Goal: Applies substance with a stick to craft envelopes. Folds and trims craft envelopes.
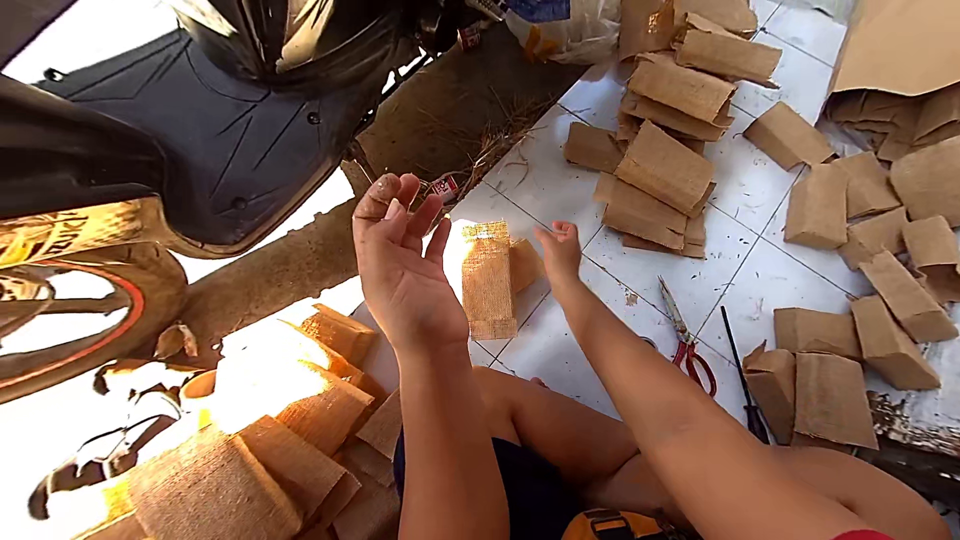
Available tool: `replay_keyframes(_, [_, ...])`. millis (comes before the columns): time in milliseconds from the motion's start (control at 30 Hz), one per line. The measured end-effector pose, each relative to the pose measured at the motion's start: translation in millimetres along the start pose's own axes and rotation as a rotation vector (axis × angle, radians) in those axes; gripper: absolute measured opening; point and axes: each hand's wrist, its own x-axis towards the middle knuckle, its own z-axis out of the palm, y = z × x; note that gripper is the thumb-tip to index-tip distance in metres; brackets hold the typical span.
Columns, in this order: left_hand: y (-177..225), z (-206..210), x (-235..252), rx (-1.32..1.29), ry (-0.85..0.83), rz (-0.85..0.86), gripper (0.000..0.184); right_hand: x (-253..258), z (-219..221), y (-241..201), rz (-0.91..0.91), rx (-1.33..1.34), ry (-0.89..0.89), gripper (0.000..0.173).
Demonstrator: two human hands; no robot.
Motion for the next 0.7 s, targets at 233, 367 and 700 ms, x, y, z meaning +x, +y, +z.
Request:
replay_keyframes(233, [-4, -6, 6, 0.016, 0.001, -0.012, 0.026, -57, 40, 19, 0.189, -0.283, -0.107, 0.107])
replay_keyframes(367, [-20, -10, 14, 0.152, 0.044, -0.064, 0.029, -59, -8, 6, 0.111, 0.001, -0.258, 0.088])
replay_keyframes(700, [-55, 28, -51, 0.361, -1.064, -0.465, 0.079, -126, -181, -66, -0.377, 0.075, -0.152, 0.065])
